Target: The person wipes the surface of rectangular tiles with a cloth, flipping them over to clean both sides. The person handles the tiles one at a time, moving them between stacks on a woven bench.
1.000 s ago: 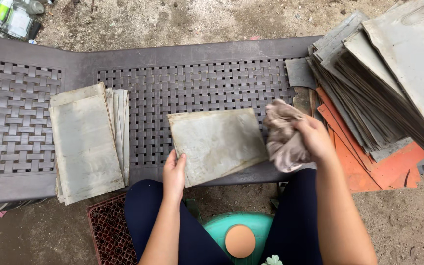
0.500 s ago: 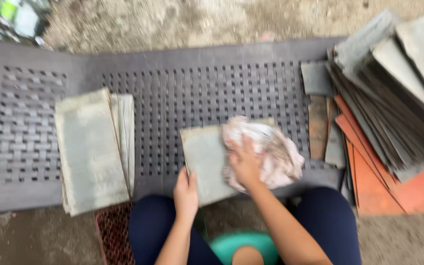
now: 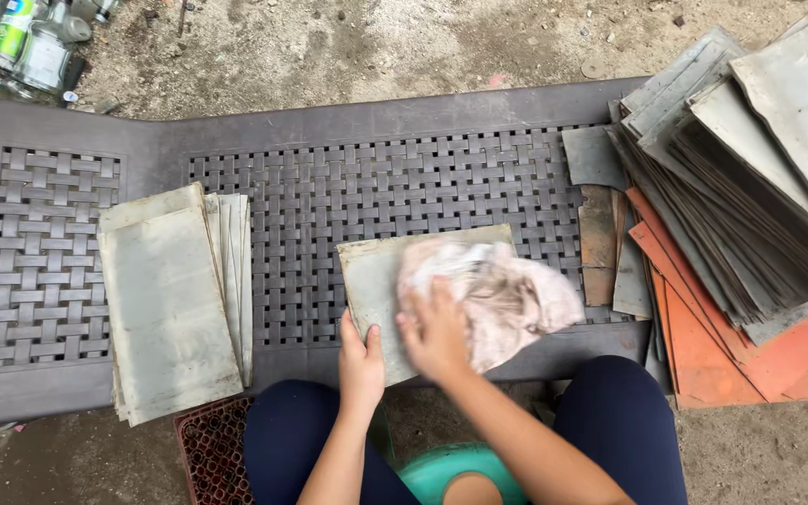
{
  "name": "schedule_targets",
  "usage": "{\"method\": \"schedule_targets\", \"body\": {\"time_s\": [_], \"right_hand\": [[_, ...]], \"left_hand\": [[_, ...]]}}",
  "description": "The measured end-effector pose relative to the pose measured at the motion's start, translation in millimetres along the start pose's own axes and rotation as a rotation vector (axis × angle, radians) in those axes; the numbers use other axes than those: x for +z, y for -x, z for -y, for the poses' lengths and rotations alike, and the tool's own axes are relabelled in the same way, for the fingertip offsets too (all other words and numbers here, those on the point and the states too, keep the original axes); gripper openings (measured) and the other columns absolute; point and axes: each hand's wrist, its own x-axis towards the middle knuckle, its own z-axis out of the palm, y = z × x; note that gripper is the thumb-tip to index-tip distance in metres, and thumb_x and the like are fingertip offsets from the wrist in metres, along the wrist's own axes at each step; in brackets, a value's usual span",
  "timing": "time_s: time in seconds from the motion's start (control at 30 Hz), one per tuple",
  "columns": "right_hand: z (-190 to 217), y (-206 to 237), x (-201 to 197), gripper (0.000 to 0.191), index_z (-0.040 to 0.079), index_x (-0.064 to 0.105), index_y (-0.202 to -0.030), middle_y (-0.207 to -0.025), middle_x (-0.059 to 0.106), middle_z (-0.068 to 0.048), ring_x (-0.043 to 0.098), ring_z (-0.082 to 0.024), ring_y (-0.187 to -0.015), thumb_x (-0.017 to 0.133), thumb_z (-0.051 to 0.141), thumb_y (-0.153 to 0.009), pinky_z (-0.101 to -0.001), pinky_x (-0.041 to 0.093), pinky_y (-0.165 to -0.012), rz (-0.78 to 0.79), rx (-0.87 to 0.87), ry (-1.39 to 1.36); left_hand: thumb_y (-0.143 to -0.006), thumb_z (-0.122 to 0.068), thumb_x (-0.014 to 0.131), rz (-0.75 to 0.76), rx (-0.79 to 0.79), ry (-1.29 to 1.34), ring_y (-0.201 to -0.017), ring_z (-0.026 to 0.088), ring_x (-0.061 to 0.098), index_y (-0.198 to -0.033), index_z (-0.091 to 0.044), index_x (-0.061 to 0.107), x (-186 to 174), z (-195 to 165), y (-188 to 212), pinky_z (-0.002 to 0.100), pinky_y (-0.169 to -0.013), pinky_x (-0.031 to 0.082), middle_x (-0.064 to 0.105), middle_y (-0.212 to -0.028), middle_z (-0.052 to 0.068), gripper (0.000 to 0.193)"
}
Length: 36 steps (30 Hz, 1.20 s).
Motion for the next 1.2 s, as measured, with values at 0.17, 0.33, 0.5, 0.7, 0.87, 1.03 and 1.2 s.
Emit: {"method": "schedule_targets", "body": {"time_s": [0.17, 0.33, 0.5, 0.7, 0.87, 1.03, 1.2], "right_hand": [[33.0, -16.8, 8.5, 0.039, 0.018, 0.073, -0.128, -0.153, 0.052, -0.023, 0.039, -0.039, -0.149, 0.052, 0.030, -0.098, -0.0594, 0.025, -0.121, -0.038, -0.283, -0.228], [-31.6, -84.1, 8.3, 0.040, 0.014, 0.073, -0.131, -0.149, 0.050, -0.032, 0.046, -0.049, -0.137, 0.054, 0.027, -0.098, -0.0494, 0.035, -0.115, -0.235, -0.203, -0.210], [-94.6, -129.1, -18.3, 0.038, 0.012, 0.070, -0.129, -0.147, 0.050, -0.032, 0.047, -0.048, -0.134, 0.050, 0.029, -0.102, -0.0501, 0.036, -0.113, -0.325, 0.153, -0.053], [-28.2, -66.0, 12.8, 0.040, 0.020, 0.070, -0.136, -0.151, 0.046, -0.029, 0.044, -0.045, -0.139, 0.057, 0.025, -0.099, -0.0506, 0.032, -0.118, -0.149, -0.141, -0.086], [43.2, -21.5, -5.2, 0.039, 0.022, 0.066, -0.137, -0.149, 0.051, -0.019, 0.038, -0.041, -0.148, 0.061, 0.029, -0.099, -0.0612, 0.029, -0.112, 0.063, -0.530, 0.034], [74.4, -52.6, -20.0, 0.036, 0.022, 0.069, -0.133, -0.150, 0.050, -0.016, 0.045, -0.040, -0.134, 0.058, 0.029, -0.099, -0.0583, 0.036, -0.104, 0.051, -0.398, 0.025], [74.7, -56.2, -2.0, 0.038, 0.024, 0.073, -0.127, -0.144, 0.053, -0.013, 0.048, -0.039, -0.124, 0.065, 0.020, -0.090, -0.0592, 0.040, -0.099, -0.085, -0.251, 0.033]], "left_hand": [[-0.101, -0.023, 0.055, 0.035, -0.070, -0.111, -0.104, 0.040, 0.071, -0.150, -0.006, 0.039, -12.0, -1.4, 7.7, 0.046, -0.082, 0.056, 0.072, -0.114, 0.025, 0.054], [-0.099, -0.022, 0.055, 0.038, -0.068, -0.016, -0.100, 0.035, 0.075, -0.150, -0.007, 0.037, -17.4, -13.2, 11.8, 0.042, -0.083, 0.057, 0.075, -0.110, 0.023, 0.056], [-0.100, -0.019, 0.054, 0.052, -0.040, 0.002, -0.104, 0.036, 0.074, -0.150, -0.006, 0.038, -6.5, -20.3, 11.6, 0.042, -0.084, 0.057, 0.073, -0.114, 0.024, 0.055], [-0.099, -0.019, 0.056, 0.035, 0.017, -0.015, -0.106, 0.040, 0.071, -0.150, -0.001, 0.035, -9.3, -6.9, 1.0, 0.045, -0.085, 0.056, 0.070, -0.116, 0.028, 0.058], [-0.098, -0.020, 0.059, 0.019, 0.047, -0.091, -0.109, 0.045, 0.066, -0.150, 0.000, 0.036, -16.5, 3.9, 7.4, 0.048, -0.085, 0.055, 0.067, -0.119, 0.031, 0.060], [-0.098, -0.021, 0.058, 0.049, -0.048, -0.113, -0.106, 0.044, 0.068, -0.150, -0.002, 0.039, -25.2, 2.3, 15.6, 0.048, -0.085, 0.055, 0.070, -0.114, 0.029, 0.059], [-0.097, -0.017, 0.058, 0.024, 0.062, -0.039, -0.107, 0.043, 0.069, -0.148, -0.001, 0.041, -25.0, -2.8, 25.9, 0.047, -0.084, 0.055, 0.070, -0.115, 0.028, 0.055]]}}
